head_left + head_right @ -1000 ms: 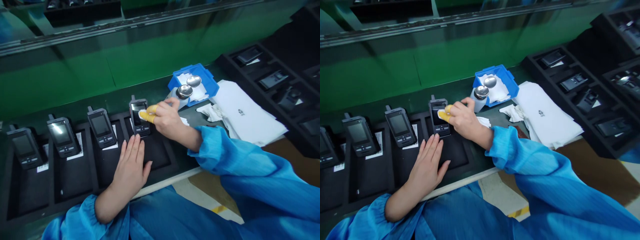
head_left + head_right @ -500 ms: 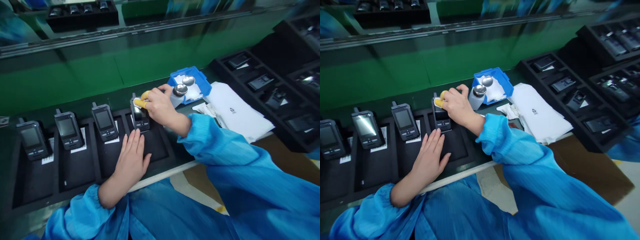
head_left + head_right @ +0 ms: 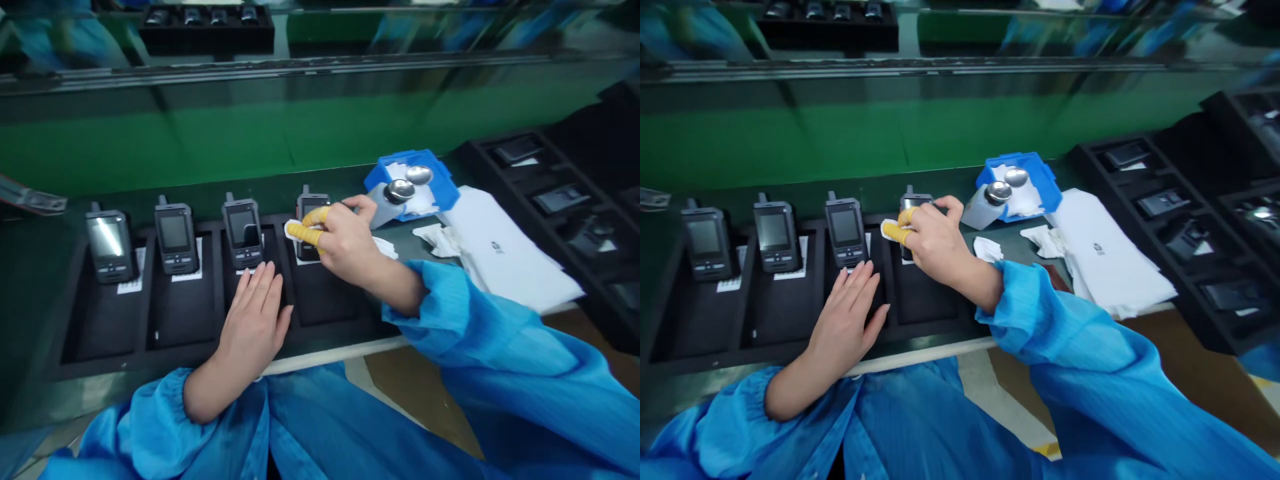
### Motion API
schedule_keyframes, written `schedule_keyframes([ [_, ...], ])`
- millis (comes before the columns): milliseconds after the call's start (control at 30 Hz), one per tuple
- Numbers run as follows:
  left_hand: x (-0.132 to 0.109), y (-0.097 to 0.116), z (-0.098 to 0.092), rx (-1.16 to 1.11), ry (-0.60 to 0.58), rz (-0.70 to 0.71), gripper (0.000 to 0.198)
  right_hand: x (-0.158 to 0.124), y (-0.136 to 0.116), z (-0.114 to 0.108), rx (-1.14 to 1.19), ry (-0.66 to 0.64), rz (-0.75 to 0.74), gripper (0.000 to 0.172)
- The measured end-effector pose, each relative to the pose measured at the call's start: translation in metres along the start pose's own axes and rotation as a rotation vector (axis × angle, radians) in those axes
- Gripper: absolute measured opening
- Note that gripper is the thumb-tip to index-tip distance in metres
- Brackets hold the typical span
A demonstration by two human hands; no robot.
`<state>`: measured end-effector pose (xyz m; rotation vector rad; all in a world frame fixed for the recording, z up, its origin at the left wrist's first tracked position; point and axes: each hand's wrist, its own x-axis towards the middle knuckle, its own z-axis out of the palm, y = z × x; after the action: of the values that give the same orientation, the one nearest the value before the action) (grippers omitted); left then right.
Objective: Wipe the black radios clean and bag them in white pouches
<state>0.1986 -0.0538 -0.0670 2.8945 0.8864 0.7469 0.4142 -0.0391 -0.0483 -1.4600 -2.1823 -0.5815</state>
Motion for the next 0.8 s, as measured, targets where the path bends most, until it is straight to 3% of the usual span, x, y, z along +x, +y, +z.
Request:
schedule_keyframes([
  [167,-0.013,-0.011,-0.005,0.096,-0.098,-0.099,0.044,0.061,-0.014,0.034,0.091,-0.133,0.036,0.038],
  [267,-0.014,-0.012,-0.003,0.105,-0.135,-0.152,0.051,0.083,-0.024,0.050,0.118,-0.184,0.014,0.039],
  [367,-0.014,-0.011,-0.001,0.104,-0.150,-0.162,0.052,0.080,-0.032,0.055,0.138,-0.223,-0.067,0.040],
  [567,-0.013,-0.011,-0.003,0.101,-0.172,-0.159,0.050,0.045,-0.042,0.042,0.124,-0.203,-0.337,0.031],
  [800,-0.012,-0.012,-0.003,0.080,-0.209,-0.168,0.051,0.059,-0.025,0.052,-0.043,-0.098,-0.123,0.039],
])
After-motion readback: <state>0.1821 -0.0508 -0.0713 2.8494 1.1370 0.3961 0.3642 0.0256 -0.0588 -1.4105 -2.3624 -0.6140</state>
